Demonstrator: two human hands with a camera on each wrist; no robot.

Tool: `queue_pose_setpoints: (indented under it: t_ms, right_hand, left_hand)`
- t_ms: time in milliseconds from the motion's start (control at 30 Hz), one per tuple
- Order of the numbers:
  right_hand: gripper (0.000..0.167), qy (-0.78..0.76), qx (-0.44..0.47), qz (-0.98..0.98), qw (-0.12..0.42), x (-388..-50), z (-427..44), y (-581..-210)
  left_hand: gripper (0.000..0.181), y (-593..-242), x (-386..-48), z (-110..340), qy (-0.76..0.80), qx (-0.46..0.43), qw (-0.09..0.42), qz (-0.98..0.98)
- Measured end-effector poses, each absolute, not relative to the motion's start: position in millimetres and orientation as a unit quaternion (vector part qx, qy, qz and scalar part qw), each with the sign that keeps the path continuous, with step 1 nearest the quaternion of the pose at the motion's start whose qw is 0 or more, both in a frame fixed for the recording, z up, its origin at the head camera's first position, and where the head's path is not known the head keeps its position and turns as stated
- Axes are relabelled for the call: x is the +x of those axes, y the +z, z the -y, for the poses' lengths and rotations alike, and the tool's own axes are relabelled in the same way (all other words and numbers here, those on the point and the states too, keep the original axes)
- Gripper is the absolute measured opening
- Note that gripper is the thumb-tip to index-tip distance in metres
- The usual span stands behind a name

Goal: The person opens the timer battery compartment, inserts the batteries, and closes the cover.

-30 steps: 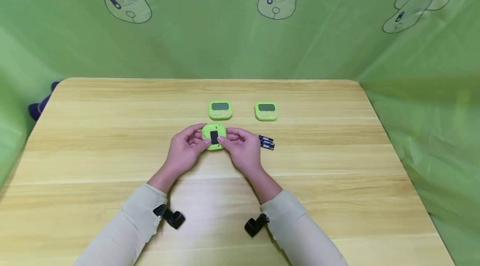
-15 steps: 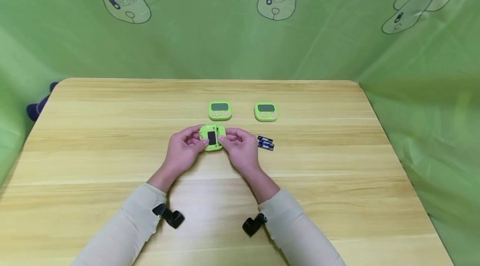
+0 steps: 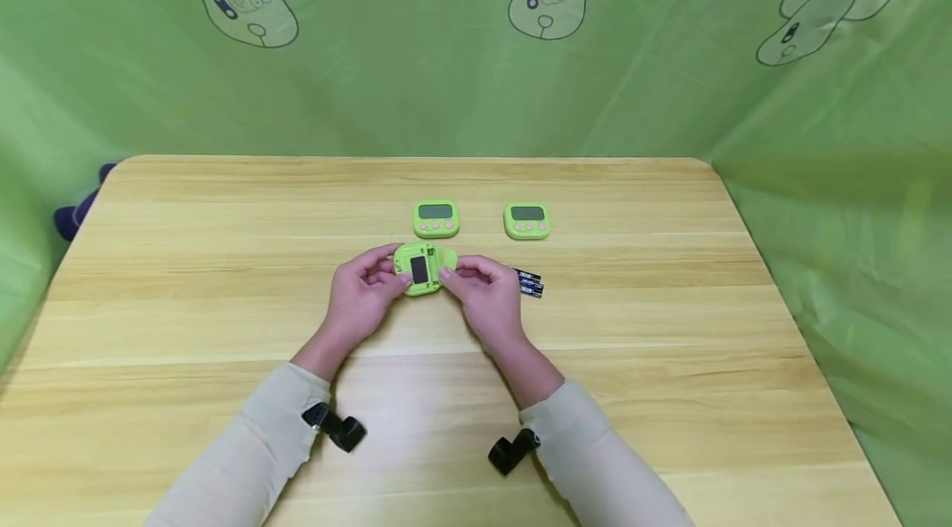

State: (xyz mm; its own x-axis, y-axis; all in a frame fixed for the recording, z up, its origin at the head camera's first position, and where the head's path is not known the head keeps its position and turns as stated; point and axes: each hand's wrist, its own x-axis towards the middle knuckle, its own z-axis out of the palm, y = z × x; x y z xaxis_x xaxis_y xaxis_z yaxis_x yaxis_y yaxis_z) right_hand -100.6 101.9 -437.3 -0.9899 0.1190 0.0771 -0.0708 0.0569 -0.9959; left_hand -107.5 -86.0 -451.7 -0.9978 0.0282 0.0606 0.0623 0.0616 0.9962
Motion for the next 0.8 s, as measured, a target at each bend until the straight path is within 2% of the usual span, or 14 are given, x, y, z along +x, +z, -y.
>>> queue_pose_setpoints:
  t_ms: [200,333,500,800]
  right_hand:
    - [0.018,0.674,-0.022,0.737,0.036,-92.4,-115.8,-427.9]
    - [0.027,0.673,-0.035,0.738,0.020,-88.1,-129.1,-419.8]
    - [0.036,0.681,-0.052,0.730,0.019,-87.1,-151.4,-410.8]
    - [0.039,0.638,-0.088,0.764,0.029,-90.0,-205.1,-412.2]
  left_hand:
    - [0.046,-451.7,-107.1,85.9,-0.688,-0.032,0.011,0.725]
    - [0.045,-451.4,-107.2,85.2,-0.689,-0.033,0.008,0.724]
    - [0.043,-452.3,-107.4,84.8,-0.686,-0.037,0.008,0.726]
    - [0.044,-452.4,-107.1,85.0,-0.686,-0.041,0.005,0.726]
